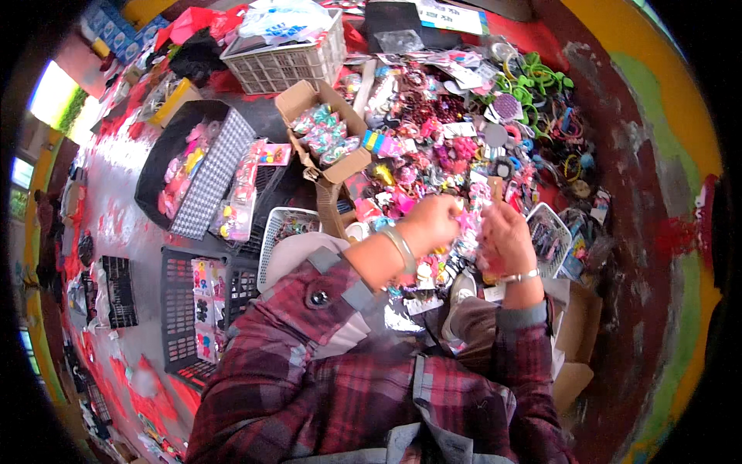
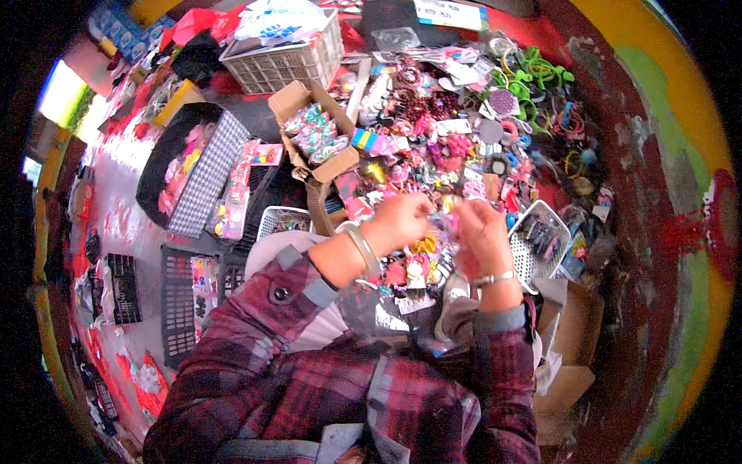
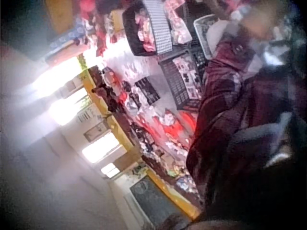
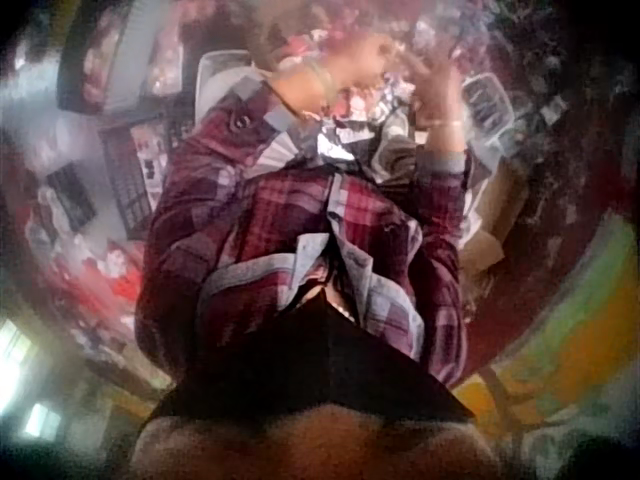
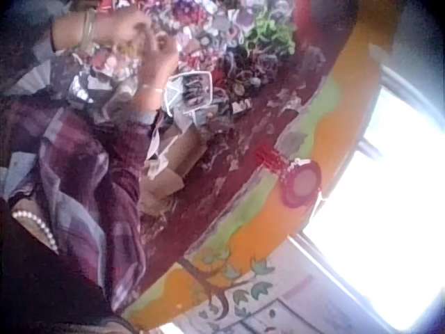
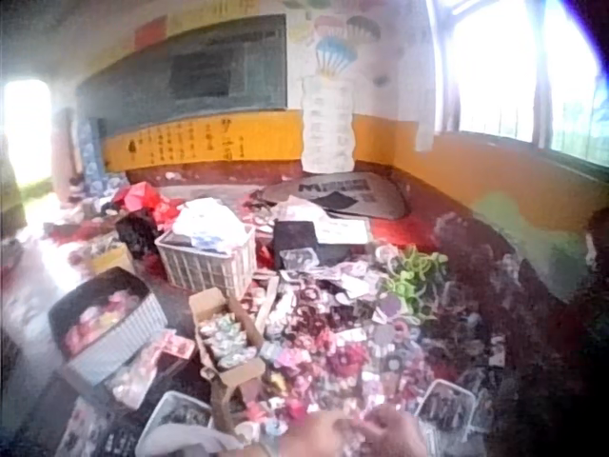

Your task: The person sorts through a large pile of hair accessories, picking up items like hair clips and scrunchies. They place selected items into small plastic bags and organize them into baskets and boxes on the floor.

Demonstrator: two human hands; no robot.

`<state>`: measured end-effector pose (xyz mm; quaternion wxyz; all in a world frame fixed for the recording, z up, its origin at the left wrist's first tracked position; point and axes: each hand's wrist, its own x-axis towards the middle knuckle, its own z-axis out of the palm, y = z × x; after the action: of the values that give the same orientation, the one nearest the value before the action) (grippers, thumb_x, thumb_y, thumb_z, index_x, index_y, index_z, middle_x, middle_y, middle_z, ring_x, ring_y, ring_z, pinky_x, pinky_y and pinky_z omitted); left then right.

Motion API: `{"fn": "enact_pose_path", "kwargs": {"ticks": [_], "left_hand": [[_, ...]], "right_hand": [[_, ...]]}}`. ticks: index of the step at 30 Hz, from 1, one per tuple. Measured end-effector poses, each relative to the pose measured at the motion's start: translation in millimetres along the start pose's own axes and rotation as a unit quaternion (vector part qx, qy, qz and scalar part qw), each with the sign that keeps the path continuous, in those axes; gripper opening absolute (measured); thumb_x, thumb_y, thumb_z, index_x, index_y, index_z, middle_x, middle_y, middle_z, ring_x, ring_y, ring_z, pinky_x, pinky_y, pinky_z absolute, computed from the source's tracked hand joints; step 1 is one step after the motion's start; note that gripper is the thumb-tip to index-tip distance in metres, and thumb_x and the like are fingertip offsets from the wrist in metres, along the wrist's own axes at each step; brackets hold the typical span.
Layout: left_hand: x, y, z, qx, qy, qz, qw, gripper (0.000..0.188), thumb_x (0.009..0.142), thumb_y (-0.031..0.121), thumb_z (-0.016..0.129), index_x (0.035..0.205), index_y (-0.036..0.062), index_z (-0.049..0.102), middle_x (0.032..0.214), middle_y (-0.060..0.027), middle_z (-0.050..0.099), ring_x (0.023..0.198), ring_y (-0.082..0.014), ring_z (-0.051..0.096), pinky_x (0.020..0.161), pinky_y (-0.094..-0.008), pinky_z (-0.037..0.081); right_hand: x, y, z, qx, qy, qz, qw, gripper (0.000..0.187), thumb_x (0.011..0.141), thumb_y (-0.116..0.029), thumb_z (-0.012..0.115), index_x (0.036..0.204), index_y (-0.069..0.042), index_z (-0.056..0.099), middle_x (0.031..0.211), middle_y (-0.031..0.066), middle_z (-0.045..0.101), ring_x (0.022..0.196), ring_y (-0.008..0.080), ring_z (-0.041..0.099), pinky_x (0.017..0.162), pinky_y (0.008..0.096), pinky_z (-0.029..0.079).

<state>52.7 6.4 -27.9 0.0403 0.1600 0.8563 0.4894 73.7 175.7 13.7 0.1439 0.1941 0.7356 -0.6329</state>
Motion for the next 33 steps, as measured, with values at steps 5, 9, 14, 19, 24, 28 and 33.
{"fn": "enact_pose_path", "kwargs": {"ticks": [5,9,14,19,24,28,33], "left_hand": [[21.6,-33.3,-7.3,0.048,-0.019,-0.079,0.995,0.017,0.070,0.021,0.059,0.072,0.0048,0.065,0.066,-0.0136,0.062,0.061,-0.0242,0.061,0.058,-0.0356,0.047],[23.3,-37.5,-7.8,0.065,0.005,-0.078,0.995,0.018,0.070,0.020,0.058,0.076,0.0048,0.065,0.070,-0.0147,0.063,0.067,-0.0286,0.062,0.064,-0.0367,0.048],[20.9,-34.0,2.1,-0.037,-0.058,-0.100,0.993,0.019,0.072,0.019,0.055,0.072,0.0017,0.064,0.068,-0.0171,0.062,0.064,-0.0291,0.063,0.062,-0.0382,0.049],[13.8,-17.9,26.9,-0.225,-0.183,-0.222,0.931,0.025,0.084,0.024,0.056,0.089,0.0013,0.064,0.073,-0.0043,0.062,0.065,-0.0134,0.060,0.058,-0.0286,0.049],[20.3,4.5,-0.1,-0.342,-0.119,-0.245,0.899,0.024,0.084,0.023,0.054,0.099,0.0067,0.063,0.086,-0.0026,0.063,0.074,-0.0120,0.060,0.061,-0.0264,0.048],[21.3,-7.8,-11.8,-0.482,-0.124,-0.229,0.836,0.023,0.085,0.020,0.052,0.104,0.0083,0.060,0.092,-0.0041,0.063,0.075,-0.0138,0.062,0.063,-0.0272,0.051],[21.4,1.0,-12.4,-0.404,-0.111,-0.262,0.869,0.019,0.084,0.019,0.053,0.083,0.0023,0.062,0.069,-0.0050,0.061,0.058,-0.0140,0.058,0.051,-0.0261,0.048]], "right_hand": [[28.5,29.8,-4.0,0.442,-0.064,0.102,0.889,0.039,0.088,-0.040,0.052,0.092,-0.001,0.054,0.084,0.0126,0.061,0.072,0.0248,0.061,0.072,0.0406,0.052],[11.9,15.9,-0.6,0.485,-0.177,0.009,0.856,0.022,0.084,-0.007,0.052,0.104,0.002,0.054,0.095,0.0151,0.061,0.086,0.0262,0.061,0.083,0.0404,0.049],[2.7,9.3,-2.8,0.431,-0.118,-0.001,0.894,0.020,0.082,0.002,0.051,0.101,0.002,0.056,0.095,0.0119,0.061,0.086,0.0215,0.061,0.080,0.0321,0.050],[26.4,34.1,13.0,0.349,0.052,-0.134,0.926,0.018,0.081,0.002,0.057,0.099,0.001,0.060,0.100,0.0084,0.061,0.084,0.0127,0.059,0.073,0.0239,0.048],[11.3,19.2,24.4,-0.113,0.072,-0.384,0.914,0.032,0.083,-0.017,0.062,0.111,-0.003,0.058,0.119,0.0170,0.052,0.109,0.0245,0.051,0.093,0.0369,0.040],[-6.8,5.2,30.4,-0.289,0.052,-0.468,0.833,0.043,0.079,-0.024,0.064,0.116,-0.004,0.056,0.126,0.0164,0.045,0.120,0.0306,0.040,0.101,0.0397,0.030],[0.6,3.9,18.1,-0.151,0.087,-0.458,0.872,0.033,0.080,-0.004,0.056,0.113,-0.006,0.057,0.108,0.0113,0.055,0.097,0.0240,0.055,0.086,0.0325,0.044]]}}
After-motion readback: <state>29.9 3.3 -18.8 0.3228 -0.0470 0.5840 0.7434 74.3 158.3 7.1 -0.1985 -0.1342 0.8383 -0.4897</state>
